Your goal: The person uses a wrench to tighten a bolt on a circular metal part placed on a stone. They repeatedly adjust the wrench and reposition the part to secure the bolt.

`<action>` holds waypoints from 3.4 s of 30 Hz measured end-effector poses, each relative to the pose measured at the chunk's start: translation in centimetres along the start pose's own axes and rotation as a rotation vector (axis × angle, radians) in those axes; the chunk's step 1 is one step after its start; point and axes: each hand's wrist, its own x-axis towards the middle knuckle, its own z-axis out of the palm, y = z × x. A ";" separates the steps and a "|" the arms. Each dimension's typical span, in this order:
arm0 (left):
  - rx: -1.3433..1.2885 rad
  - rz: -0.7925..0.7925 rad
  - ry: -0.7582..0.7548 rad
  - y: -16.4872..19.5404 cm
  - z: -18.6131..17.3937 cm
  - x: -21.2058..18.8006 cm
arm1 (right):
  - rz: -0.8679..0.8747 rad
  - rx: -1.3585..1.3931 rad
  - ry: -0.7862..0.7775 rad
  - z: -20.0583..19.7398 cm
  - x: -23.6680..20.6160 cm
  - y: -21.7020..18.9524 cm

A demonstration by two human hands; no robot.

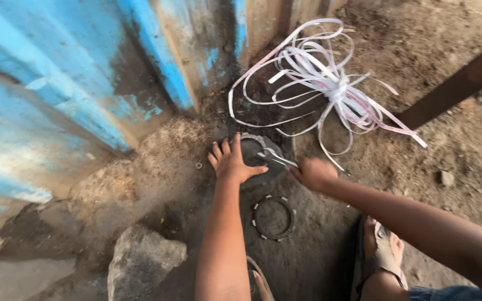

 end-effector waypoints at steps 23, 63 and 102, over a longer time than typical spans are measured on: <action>0.049 -0.008 -0.022 0.1 -0.2 -0.1 | 0.150 0.309 0.265 -0.3 -0.9 -0.9; 0.004 -0.017 0.056 0.3 -0.1 -0.8 | -0.029 0.005 -0.009 -3.0 -1.6 -0.7; -1.582 0.030 0.866 4.9 -13.0 -16.2 | -0.364 1.455 0.509 -12.9 -14.9 -4.5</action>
